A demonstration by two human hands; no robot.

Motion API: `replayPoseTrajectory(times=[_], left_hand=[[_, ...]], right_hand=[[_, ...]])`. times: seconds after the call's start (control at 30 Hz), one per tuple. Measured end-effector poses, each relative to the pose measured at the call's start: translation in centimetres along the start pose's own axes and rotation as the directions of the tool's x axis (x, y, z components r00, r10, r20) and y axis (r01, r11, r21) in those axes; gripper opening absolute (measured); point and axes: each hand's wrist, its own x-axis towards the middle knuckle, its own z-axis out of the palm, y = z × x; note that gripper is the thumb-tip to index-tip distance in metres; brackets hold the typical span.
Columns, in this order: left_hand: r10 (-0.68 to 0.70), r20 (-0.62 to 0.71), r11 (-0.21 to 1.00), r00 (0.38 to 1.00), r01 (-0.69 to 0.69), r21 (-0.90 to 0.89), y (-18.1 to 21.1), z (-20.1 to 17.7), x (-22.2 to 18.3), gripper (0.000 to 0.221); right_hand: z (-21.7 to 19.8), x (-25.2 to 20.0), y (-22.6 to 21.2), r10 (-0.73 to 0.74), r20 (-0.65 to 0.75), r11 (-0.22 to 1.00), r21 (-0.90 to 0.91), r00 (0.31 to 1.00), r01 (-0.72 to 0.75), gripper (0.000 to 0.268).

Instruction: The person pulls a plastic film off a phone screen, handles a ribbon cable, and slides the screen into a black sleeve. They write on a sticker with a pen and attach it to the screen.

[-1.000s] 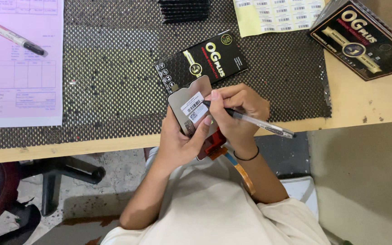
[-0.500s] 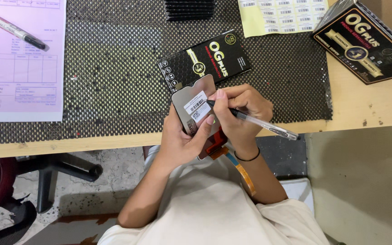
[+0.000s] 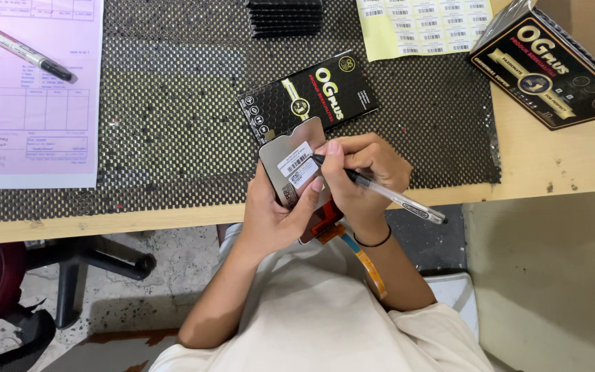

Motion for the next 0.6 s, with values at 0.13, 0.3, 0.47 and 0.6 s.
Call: replayPoseTrajectory(times=[0.13,0.3,0.47,0.6], left_hand=[[0.002,0.003,1.0,1.0,-0.002,0.002,0.2,0.1,0.1,0.022],[0.006,-0.004,1.0,1.0,-0.006,0.01,0.3,-0.1,0.1,0.022],[0.016,0.003,1.0,1.0,-0.016,-0.002,-0.2,0.0,-0.2,0.023],[0.012,0.009,1.0,1.0,-0.012,-0.014,-0.9,-0.1,-0.5,0.022]], right_hand=[[0.0,0.0,0.2,-0.009,0.001,1.0,-0.016,1.0,0.009,0.039],[-0.1,-0.2,0.3,-0.002,-0.011,1.0,0.004,1.0,0.002,0.038],[-0.2,-0.5,0.6,0.027,-0.035,1.0,0.011,0.999,-0.027,0.036],[-0.2,-0.4,0.3,0.011,-0.028,1.0,0.016,1.0,-0.011,0.037]])
